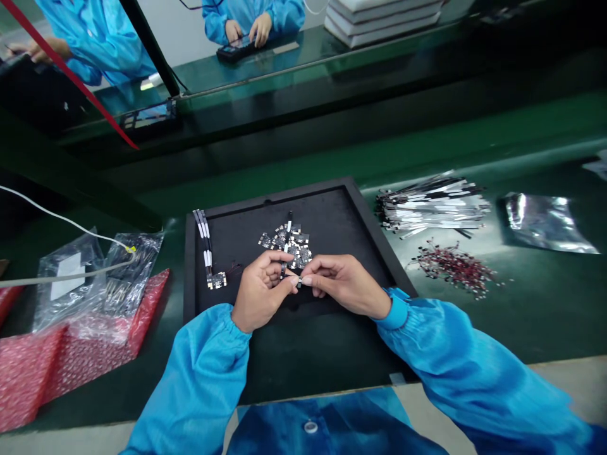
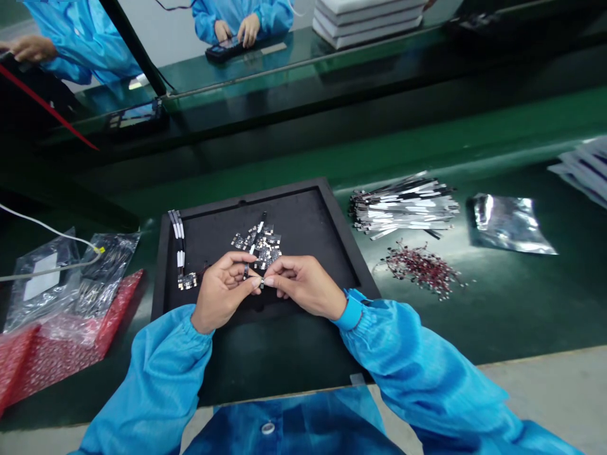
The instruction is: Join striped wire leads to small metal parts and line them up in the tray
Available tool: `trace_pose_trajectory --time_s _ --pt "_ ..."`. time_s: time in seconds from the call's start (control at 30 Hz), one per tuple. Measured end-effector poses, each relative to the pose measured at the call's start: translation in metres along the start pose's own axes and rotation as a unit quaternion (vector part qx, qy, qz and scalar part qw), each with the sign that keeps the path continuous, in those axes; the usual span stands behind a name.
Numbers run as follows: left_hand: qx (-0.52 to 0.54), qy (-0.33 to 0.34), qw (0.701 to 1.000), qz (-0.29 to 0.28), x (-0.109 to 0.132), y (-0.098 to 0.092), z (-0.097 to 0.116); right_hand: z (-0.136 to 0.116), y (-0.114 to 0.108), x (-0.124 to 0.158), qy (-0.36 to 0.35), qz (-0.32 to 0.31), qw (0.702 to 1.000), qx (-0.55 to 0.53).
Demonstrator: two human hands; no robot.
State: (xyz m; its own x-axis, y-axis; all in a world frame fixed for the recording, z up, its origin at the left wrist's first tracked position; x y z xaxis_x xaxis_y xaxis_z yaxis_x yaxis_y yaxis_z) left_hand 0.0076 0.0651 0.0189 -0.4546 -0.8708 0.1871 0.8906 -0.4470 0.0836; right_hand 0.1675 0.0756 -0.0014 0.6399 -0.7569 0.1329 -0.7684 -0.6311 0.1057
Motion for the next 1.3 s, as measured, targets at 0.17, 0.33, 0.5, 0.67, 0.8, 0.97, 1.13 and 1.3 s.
trace_pose_trajectory --time_s 0.17,0.33,0.5,0.67,0.8,0.97,1.13,1.3 --pt "-0.006 0.000 1.000 -0.003 0.000 -0.001 -0.003 -0.001 -0.001 -0.001 0.006 0.005 1.000 0.008" --pt "-0.023 0.015 1.000 0.002 0.001 0.002 0.002 -0.001 0.000 0.001 -0.004 0.010 0.999 0.033" --pt "-0.131 0.107 0.981 0.097 0.020 -0.019 0.040 -0.009 -0.005 0.008 -0.080 0.111 0.984 0.117" --pt "-0.141 0.064 0.970 0.187 0.049 -0.069 0.049 -0.011 -0.004 0.010 -0.099 0.123 0.975 0.154" --pt "-0.139 -0.064 0.969 0.196 0.063 -0.097 0.022 -0.012 -0.003 0.010 -0.098 0.121 0.974 0.162" --pt "-0.170 -0.074 0.959 0.213 0.068 -0.100 0.010 -0.012 -0.003 0.010 -0.097 0.123 0.974 0.161" --pt "-0.233 -0.084 0.940 0.236 0.071 -0.100 0.009 -0.010 -0.003 0.009 -0.094 0.119 0.976 0.154" --pt "-0.457 -0.096 0.846 0.256 0.077 -0.101 0.025 -0.016 -0.005 0.012 -0.140 0.142 0.969 0.148"
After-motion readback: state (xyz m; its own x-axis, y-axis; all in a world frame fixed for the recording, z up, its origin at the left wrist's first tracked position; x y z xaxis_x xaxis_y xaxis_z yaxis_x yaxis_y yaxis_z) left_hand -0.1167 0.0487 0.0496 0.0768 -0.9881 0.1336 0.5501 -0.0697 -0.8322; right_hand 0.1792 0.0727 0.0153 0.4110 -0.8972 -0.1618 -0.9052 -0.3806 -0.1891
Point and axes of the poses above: each hand's wrist, its own x-axis away from the middle knuckle, its own y-axis out of the palm, z = x × y, the point moved 5 cm from there along -x, towards the middle knuckle, and after that the axes turned 15 degrees about -z, right-handed, at the moved point
